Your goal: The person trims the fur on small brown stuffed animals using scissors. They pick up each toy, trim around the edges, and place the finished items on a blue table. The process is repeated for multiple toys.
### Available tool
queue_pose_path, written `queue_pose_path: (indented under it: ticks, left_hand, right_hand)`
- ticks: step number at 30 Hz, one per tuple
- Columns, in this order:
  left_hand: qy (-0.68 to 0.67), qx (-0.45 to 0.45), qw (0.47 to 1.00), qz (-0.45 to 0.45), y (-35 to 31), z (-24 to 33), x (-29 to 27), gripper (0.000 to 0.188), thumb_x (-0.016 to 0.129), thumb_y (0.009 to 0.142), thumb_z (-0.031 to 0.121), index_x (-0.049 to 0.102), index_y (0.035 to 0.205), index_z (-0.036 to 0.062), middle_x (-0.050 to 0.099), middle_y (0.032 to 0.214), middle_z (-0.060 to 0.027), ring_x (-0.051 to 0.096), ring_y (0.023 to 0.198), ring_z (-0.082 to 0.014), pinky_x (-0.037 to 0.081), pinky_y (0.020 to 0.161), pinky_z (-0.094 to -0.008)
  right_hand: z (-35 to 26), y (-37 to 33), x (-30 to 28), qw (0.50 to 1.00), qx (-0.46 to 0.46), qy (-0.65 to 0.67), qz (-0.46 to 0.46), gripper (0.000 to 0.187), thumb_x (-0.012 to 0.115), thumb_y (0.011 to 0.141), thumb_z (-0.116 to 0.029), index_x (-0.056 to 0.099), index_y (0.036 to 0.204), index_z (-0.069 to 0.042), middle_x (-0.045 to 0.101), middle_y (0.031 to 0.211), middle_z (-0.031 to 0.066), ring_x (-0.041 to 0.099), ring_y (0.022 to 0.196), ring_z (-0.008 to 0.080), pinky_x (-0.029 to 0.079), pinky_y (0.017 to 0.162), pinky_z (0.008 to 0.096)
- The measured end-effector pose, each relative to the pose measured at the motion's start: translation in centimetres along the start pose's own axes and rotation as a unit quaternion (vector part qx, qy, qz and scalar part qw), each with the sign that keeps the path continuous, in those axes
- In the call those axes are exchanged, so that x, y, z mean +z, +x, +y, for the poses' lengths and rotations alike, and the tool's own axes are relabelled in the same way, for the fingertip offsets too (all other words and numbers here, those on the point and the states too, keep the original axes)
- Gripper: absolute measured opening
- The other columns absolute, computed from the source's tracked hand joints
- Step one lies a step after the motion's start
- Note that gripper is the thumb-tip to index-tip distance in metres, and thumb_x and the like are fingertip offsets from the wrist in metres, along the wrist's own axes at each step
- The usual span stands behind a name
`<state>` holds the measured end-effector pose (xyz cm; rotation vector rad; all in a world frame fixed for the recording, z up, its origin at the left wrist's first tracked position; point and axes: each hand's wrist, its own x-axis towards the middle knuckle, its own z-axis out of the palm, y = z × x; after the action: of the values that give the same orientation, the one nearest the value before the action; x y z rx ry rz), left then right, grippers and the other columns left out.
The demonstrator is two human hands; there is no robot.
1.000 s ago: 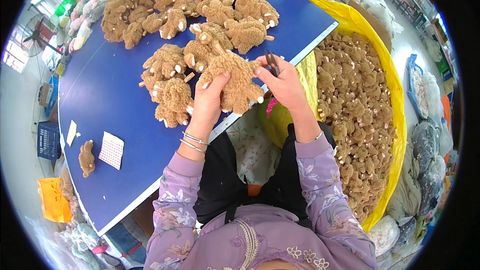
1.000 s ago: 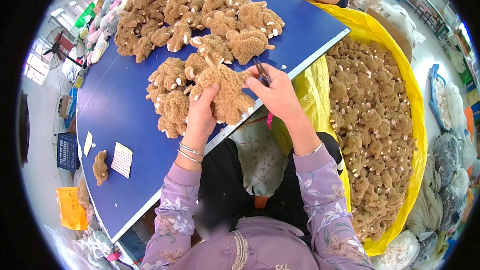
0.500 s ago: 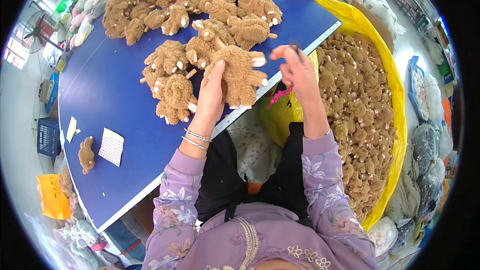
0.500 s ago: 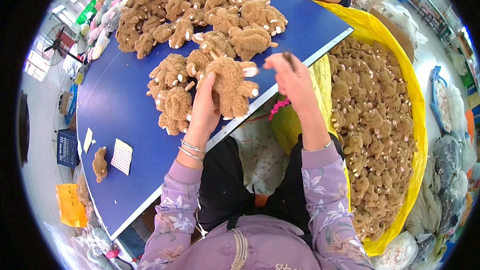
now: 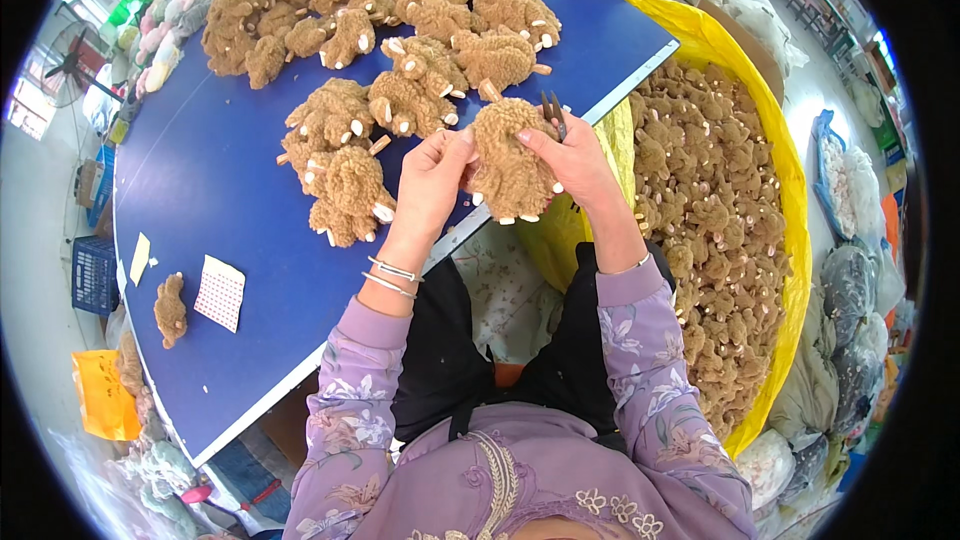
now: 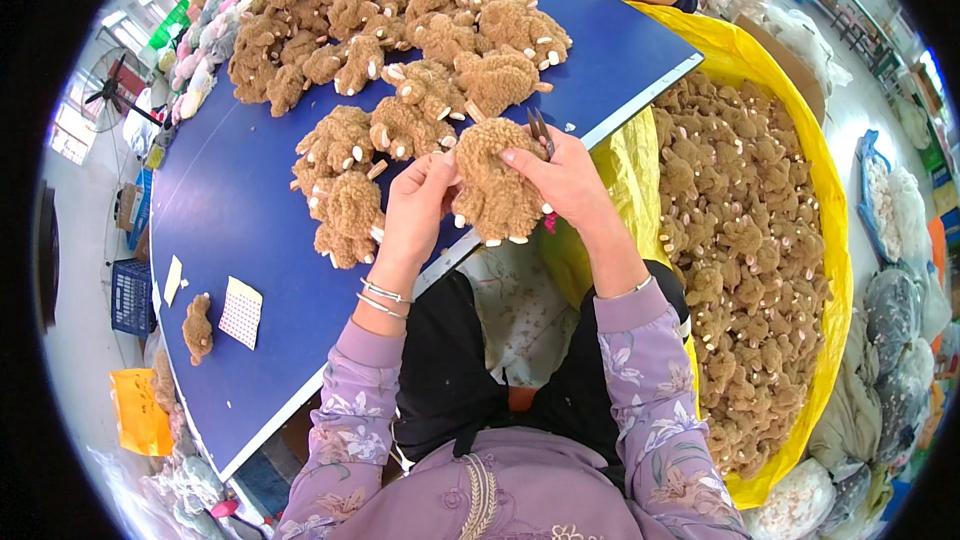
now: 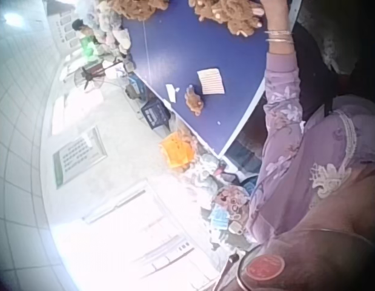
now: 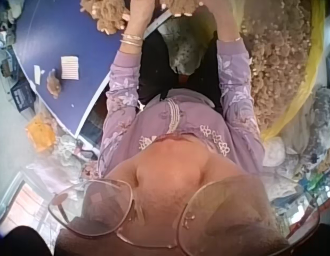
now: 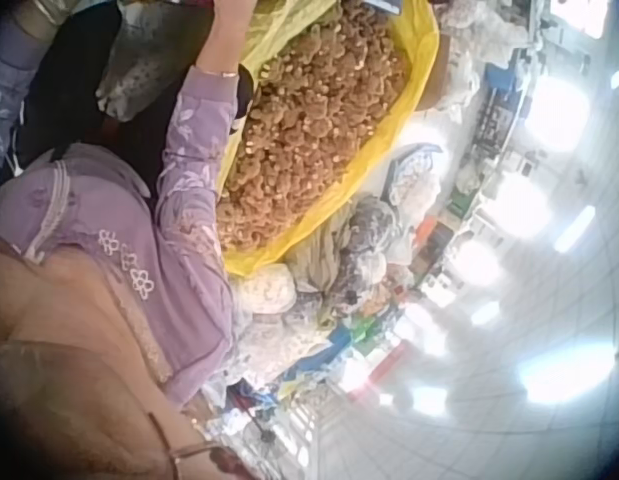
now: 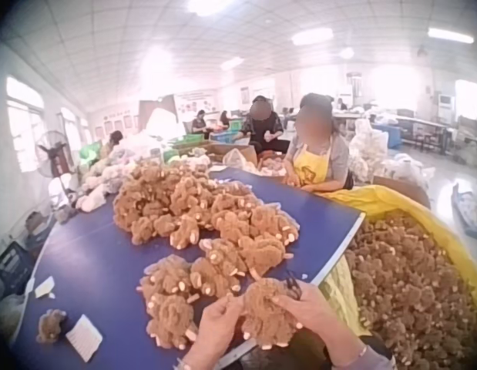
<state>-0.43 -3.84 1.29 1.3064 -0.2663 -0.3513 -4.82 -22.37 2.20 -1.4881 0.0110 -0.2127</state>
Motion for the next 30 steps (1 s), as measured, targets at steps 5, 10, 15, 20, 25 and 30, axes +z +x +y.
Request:
queue_pose_path:
  ticks: [5, 10, 15, 20, 25, 30]
  left_hand:
    - [-0.169, -0.003, 0.985, -0.019, -0.4, 1.0, -0.2, 0.028, 0.056, 0.096, 0.03, 0.059, 0.08, 0.0073, 0.059, 0.07, -0.0011, 0.053, 0.057, -0.0075, 0.043, 0.054, -0.0217]
    - [-0.048, 0.022, 0.998, 0.019, -0.2, 0.8, 0.2, 0.022, 0.061, 0.093, 0.027, 0.06, 0.089, 0.0051, 0.059, 0.074, 0.0029, 0.05, 0.061, -0.0033, 0.042, 0.056, -0.0203]
    - [0.08, 0.064, 0.994, 0.025, -0.1, -0.3, 0.3, 0.016, 0.069, 0.087, 0.015, 0.063, 0.095, 0.0018, 0.058, 0.077, 0.0065, 0.046, 0.066, 0.0006, 0.038, 0.06, -0.0159]
    - [0.039, -0.005, 0.999, 0.03, -0.2, 0.5, -0.1, 0.012, 0.066, 0.09, 0.018, 0.066, 0.091, 0.006, 0.061, 0.086, 0.0061, 0.045, 0.063, 0.0004, 0.038, 0.053, -0.0171]
    - [-0.062, -0.028, 0.997, 0.033, -0.4, 1.3, -0.2, 0.012, 0.061, 0.093, 0.021, 0.064, 0.093, 0.0096, 0.064, 0.094, 0.0032, 0.048, 0.066, -0.0006, 0.036, 0.049, -0.0166]
    - [-0.148, 0.027, 0.989, 0.004, -0.4, 1.6, -0.7, 0.014, 0.052, 0.098, 0.018, 0.058, 0.091, 0.0079, 0.064, 0.089, -0.0014, 0.052, 0.068, -0.0044, 0.038, 0.048, -0.0185]
  right_hand:
    - [-0.5, 0.0, 0.6, 0.995, 0.058, -0.072, -0.024, 0.019, 0.061, 0.089, -0.01, 0.061, 0.104, 0.001, 0.065, 0.091, 0.0012, 0.057, 0.081, 0.0064, 0.047, 0.074, 0.0251]
    - [1.1, 0.5, 0.8, 0.998, -0.032, -0.046, 0.038, 0.02, 0.058, 0.09, -0.008, 0.059, 0.107, 0.003, 0.064, 0.093, 0.0042, 0.057, 0.087, 0.0092, 0.046, 0.08, 0.027]
    - [1.4, 0.5, 0.8, 0.997, -0.042, 0.002, 0.071, 0.023, 0.058, 0.09, -0.008, 0.057, 0.111, 0.003, 0.064, 0.099, 0.0046, 0.057, 0.089, 0.0101, 0.046, 0.081, 0.0269]
    - [1.2, 0.3, 0.9, 0.995, -0.053, 0.041, 0.079, 0.022, 0.057, 0.092, -0.008, 0.057, 0.112, 0.001, 0.062, 0.093, 0.0017, 0.055, 0.081, 0.0066, 0.046, 0.072, 0.0238]
    - [1.5, 0.5, 1.0, 0.988, -0.027, 0.144, 0.056, 0.016, 0.057, 0.094, -0.012, 0.057, 0.108, -0.005, 0.053, 0.079, -0.0036, 0.042, 0.059, 0.0032, 0.036, 0.052, 0.0218]
    - [2.1, 1.1, 1.4, 0.971, -0.028, 0.226, 0.076, 0.009, 0.056, 0.095, -0.015, 0.056, 0.101, -0.007, 0.049, 0.072, -0.0043, 0.038, 0.054, 0.0045, 0.034, 0.048, 0.0226]
